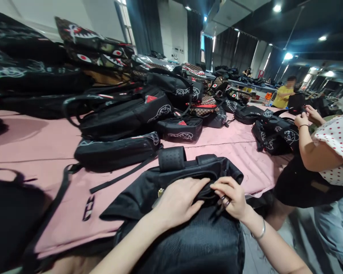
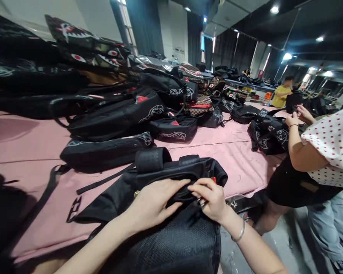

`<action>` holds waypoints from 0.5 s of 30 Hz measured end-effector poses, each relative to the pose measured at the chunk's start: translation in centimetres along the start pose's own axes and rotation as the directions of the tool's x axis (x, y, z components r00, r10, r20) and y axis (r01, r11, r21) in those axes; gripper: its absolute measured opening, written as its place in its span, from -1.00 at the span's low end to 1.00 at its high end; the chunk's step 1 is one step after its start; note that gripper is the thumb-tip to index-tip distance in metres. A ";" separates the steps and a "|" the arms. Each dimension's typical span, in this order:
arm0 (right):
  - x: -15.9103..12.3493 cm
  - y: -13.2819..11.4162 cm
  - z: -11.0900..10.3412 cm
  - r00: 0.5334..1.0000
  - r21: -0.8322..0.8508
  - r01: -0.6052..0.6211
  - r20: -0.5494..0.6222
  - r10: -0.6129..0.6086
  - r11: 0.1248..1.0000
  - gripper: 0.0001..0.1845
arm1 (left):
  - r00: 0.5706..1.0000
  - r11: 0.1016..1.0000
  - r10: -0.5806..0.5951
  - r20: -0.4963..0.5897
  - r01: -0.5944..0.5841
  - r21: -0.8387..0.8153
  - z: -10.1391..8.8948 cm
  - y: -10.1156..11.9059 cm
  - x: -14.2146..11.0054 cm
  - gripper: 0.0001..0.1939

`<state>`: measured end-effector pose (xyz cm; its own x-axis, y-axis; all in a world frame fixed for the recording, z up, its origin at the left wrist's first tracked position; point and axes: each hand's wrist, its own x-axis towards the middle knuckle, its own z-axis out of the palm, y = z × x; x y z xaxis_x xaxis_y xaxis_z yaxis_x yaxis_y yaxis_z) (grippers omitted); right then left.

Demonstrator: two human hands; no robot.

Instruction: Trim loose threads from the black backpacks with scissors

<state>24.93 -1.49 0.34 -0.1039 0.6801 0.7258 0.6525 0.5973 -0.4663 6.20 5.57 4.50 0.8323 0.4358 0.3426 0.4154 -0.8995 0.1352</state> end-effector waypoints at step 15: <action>-4.0 15.1 5.1 0.650 0.366 -0.738 0.160 0.742 0.567 -0.49 | 0.798 0.603 -0.602 0.032 0.481 -0.636 6.4 -14.0 -11.1 -0.62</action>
<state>31.39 7.00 -12.21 0.2966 0.9540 0.0448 0.1725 -0.0074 -0.9850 -6.50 13.48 -7.17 0.4255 0.8904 0.1618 0.4180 -0.3519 0.8375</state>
